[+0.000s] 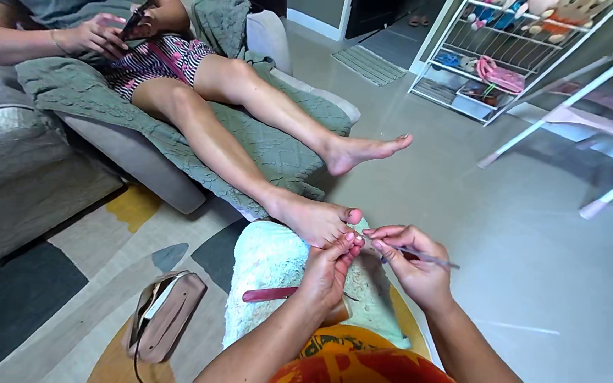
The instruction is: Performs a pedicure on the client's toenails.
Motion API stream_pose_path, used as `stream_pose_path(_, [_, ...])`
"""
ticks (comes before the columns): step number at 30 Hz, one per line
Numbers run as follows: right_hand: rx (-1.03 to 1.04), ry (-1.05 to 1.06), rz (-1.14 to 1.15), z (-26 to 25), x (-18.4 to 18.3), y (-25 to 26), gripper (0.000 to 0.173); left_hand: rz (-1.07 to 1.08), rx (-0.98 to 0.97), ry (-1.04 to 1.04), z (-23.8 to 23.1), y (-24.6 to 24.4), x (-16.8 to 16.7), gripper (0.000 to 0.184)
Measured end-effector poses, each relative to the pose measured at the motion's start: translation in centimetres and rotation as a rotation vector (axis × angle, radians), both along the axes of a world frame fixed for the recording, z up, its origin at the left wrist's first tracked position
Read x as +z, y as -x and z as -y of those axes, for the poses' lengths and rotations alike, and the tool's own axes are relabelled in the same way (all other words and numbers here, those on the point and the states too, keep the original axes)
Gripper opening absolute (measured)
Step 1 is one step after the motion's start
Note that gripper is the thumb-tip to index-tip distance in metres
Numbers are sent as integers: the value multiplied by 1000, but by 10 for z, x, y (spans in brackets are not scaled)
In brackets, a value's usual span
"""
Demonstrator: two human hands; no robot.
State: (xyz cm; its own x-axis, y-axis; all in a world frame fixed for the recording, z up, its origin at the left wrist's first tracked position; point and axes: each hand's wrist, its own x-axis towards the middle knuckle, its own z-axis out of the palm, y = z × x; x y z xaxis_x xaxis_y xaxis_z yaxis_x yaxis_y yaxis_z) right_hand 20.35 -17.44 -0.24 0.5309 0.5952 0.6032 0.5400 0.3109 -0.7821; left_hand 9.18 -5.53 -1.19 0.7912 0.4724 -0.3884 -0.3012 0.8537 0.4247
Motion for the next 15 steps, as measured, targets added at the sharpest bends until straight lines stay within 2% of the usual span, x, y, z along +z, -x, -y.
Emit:
stream_pose_path(4, [-98,-118,132,-2,-21,16,7,-24,29,22,3,-5,3,5])
stream_pose_path(11, [-252,-98,546,-6,-35,16,10,-28,31,5,3,-4,2,2])
stream_pose_path(15, [-267,-79,652,-6,-36,14,10,-37,22,20,3,-4,3,1])
